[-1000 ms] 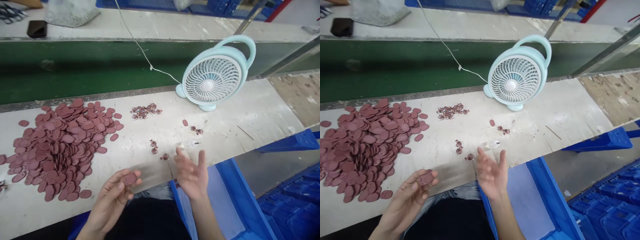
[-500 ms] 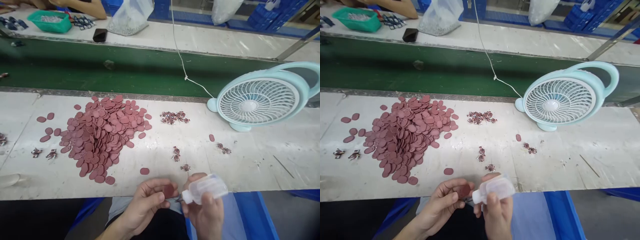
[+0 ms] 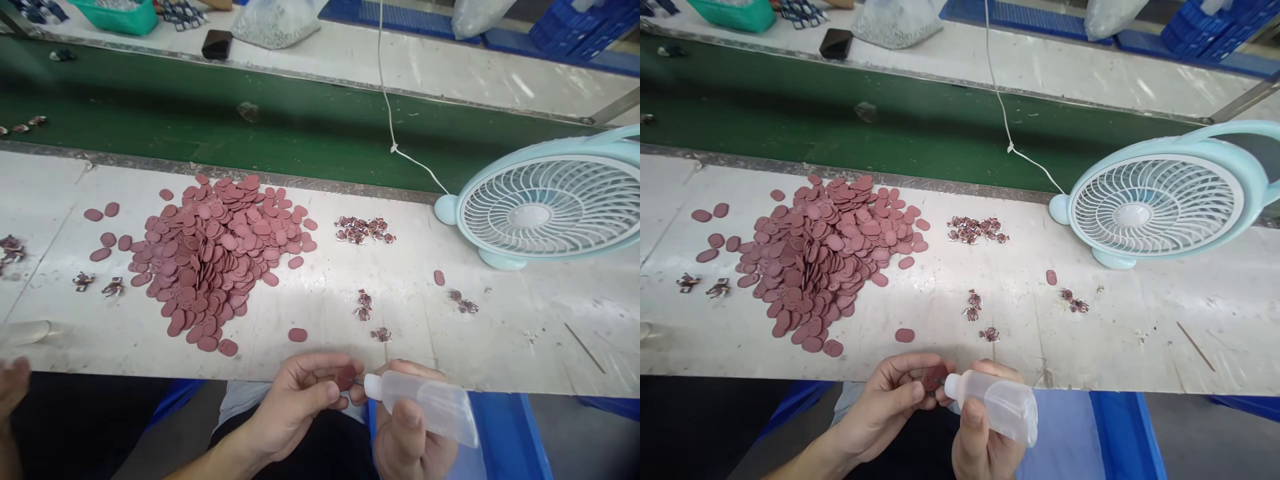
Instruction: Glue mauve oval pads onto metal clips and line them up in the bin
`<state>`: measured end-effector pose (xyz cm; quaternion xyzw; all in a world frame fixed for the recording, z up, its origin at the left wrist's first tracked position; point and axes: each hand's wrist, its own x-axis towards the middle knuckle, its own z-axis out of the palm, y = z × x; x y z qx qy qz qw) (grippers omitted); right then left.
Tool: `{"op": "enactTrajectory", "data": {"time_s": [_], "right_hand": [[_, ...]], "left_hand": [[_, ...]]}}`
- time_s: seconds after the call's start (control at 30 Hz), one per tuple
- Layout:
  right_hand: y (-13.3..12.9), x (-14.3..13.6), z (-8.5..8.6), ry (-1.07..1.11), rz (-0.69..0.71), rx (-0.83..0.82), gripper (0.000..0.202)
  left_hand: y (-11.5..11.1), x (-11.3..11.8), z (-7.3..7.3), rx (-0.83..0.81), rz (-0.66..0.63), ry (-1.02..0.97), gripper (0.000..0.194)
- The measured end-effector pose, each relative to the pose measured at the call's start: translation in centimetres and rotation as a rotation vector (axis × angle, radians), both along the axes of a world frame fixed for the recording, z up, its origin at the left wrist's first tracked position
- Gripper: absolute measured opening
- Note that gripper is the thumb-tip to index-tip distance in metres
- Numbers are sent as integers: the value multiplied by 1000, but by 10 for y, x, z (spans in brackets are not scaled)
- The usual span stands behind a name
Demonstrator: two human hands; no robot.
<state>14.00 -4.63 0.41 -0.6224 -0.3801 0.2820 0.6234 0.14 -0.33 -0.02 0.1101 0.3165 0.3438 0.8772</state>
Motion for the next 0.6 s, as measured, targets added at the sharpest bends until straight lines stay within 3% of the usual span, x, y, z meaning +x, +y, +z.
{"op": "enactTrajectory", "data": {"time_s": [0.6], "right_hand": [[10, -3, 18, 146, 8, 87, 24]], "left_hand": [[1, 1, 0, -20, -17, -41, 28]]}}
